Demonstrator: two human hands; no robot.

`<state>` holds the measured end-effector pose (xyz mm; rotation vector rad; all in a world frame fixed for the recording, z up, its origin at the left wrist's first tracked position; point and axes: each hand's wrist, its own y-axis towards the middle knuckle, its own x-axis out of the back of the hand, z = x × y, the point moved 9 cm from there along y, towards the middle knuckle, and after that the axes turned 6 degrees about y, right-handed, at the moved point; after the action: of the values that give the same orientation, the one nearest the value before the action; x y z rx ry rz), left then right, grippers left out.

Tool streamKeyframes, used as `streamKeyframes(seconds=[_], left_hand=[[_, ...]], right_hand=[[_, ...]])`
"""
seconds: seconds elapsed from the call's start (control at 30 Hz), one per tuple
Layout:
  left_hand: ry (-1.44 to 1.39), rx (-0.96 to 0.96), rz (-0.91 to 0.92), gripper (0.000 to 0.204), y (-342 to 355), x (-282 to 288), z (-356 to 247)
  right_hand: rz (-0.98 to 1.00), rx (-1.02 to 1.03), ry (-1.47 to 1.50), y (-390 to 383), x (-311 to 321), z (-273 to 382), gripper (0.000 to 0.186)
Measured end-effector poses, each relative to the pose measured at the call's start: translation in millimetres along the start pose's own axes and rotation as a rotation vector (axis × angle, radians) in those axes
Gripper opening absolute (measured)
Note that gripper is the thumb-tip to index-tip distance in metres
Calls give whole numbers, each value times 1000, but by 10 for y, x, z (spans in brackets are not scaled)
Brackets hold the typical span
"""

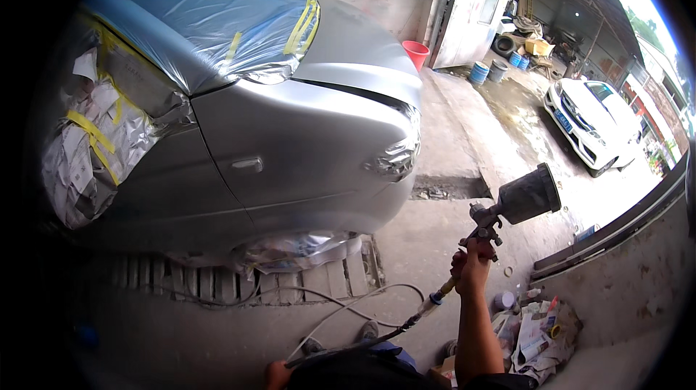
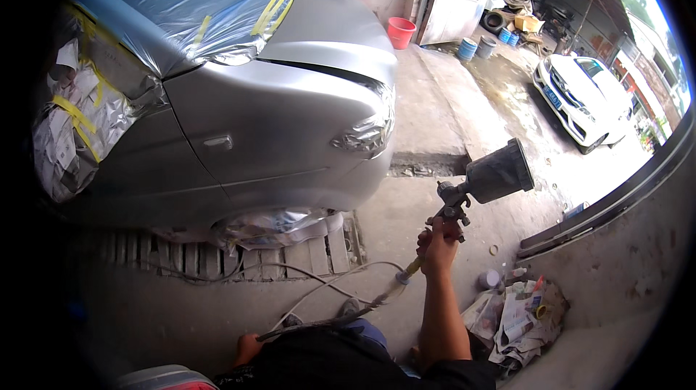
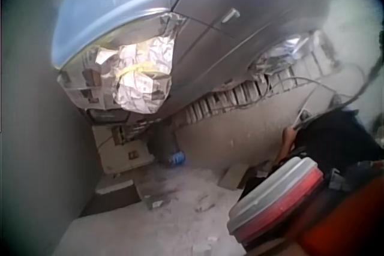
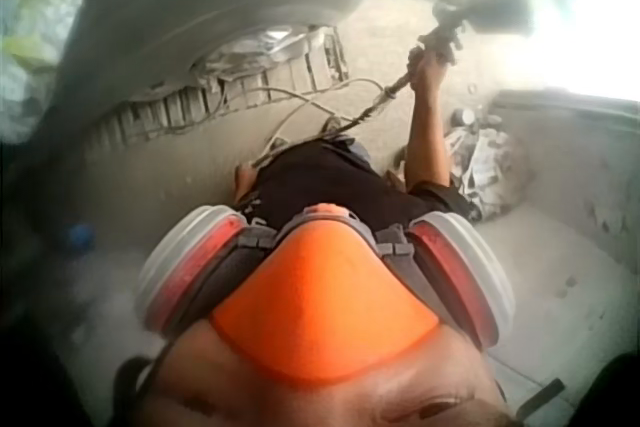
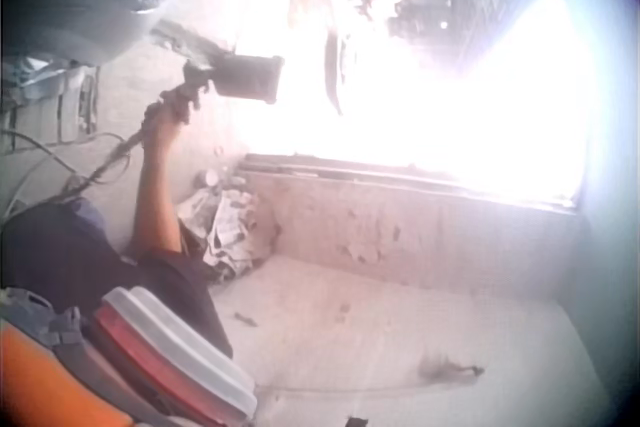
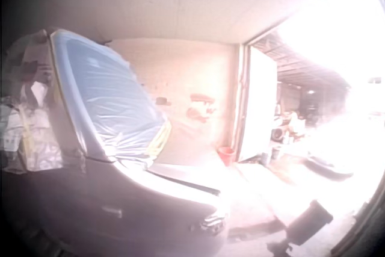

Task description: The person uses a spray gun to apply a coat of silver paint to the front section of a car. The vehicle's hood, windshield, and side windows are masked with plastic and tape to protect them from overspray. The person moves around the front of the car, systematically covering the bumper and fenders with the paint.

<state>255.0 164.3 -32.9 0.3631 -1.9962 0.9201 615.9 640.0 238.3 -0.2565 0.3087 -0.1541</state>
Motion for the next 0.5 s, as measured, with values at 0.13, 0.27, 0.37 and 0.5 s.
streamKeyframes(seconds=[0.13,0.27,0.37,0.5], left_hand=[[207,-47,25,29,-18,-506,795],[229,-123,54,28,-250,-808,1155],[115,-7,110,28,-403,-845,1240],[15,91,153,27,-587,-638,1158]], right_hand=[[131,34,3,-547,-660,-122,22],[569,225,-161,-1313,-1364,-417,17],[911,720,-693,-1855,-1791,-723,20],[976,616,-640,-2083,-2051,-929,26]])
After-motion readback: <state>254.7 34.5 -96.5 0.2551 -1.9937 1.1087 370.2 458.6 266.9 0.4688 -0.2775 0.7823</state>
